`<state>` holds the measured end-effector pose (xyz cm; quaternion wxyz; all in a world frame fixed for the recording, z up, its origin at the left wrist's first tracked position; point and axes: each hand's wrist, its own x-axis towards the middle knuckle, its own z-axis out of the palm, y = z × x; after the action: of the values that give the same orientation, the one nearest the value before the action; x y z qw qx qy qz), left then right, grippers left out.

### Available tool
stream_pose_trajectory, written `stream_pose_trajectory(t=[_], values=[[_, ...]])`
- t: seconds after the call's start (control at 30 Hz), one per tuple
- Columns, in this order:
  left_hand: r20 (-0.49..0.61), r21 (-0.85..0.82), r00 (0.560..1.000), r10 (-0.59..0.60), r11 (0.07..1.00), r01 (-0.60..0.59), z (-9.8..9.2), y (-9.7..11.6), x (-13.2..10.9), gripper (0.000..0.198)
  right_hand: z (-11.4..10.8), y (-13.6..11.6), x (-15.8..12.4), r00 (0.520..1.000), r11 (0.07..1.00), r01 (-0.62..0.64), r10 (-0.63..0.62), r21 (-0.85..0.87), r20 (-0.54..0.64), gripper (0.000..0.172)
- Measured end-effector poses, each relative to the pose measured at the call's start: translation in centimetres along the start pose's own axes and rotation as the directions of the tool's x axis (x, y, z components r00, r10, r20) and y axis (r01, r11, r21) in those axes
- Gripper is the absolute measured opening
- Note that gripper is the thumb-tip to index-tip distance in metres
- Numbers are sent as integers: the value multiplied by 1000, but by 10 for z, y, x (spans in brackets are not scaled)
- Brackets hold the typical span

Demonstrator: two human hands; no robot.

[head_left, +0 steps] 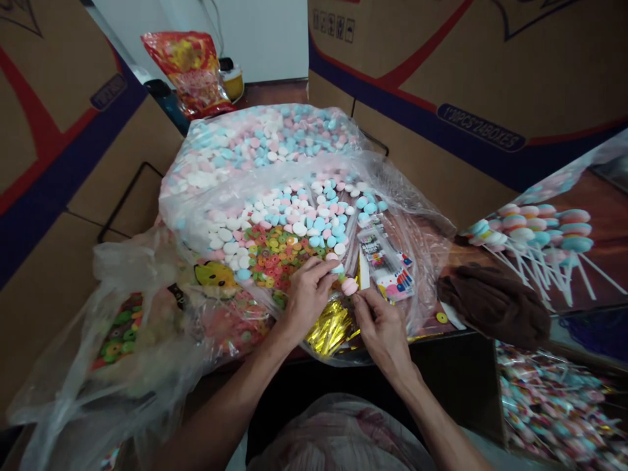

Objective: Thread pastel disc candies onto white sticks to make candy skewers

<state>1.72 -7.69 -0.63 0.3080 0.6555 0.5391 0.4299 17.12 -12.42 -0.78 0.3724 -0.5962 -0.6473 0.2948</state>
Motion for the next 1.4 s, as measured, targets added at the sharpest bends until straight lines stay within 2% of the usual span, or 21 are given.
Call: stream_pose_trajectory(t=[0.23,0.43,0.53,0.6,0.7,0.77,0.87,0.93,1.1,1.4], values=[[6,-12,999,-35,999,35,1,-1,-7,24,5,-6,2,1000,1000,-5,5,-4,-15,27],[61,-64,998,10,998,-6,3,0,-11,27,13,-6,8,999,999,-43,44,34,-23,29],[94,-91,995,29,996,-21,-3,2,-7,29,10,-2,9,997,994,-69,71,87,-22,33],[64,-79,997,31,997,-26,-11,2,-3,31,2,0,10,996,992,-73,77,100,-38,34],[-8,56,999,53,997,-53,-23,2,2,30,-13,5,10,993,992,-79,87,101,-80,32],[79,201,992,97,973,-111,-26,4,3,25,-19,8,8,989,989,-96,107,108,-102,32],[291,401,951,104,889,-220,-24,8,1,20,-21,11,3,985,986,-109,124,127,-116,33],[342,486,937,73,840,-243,-20,12,-1,20,-18,10,0,988,986,-96,111,136,-106,32],[343,547,939,-11,815,-190,-12,16,-1,18,-13,7,-3,993,989,-72,84,132,-88,29],[307,614,950,-63,776,-147,-6,18,5,33,-12,16,-6,993,990,-87,95,107,-74,30]])
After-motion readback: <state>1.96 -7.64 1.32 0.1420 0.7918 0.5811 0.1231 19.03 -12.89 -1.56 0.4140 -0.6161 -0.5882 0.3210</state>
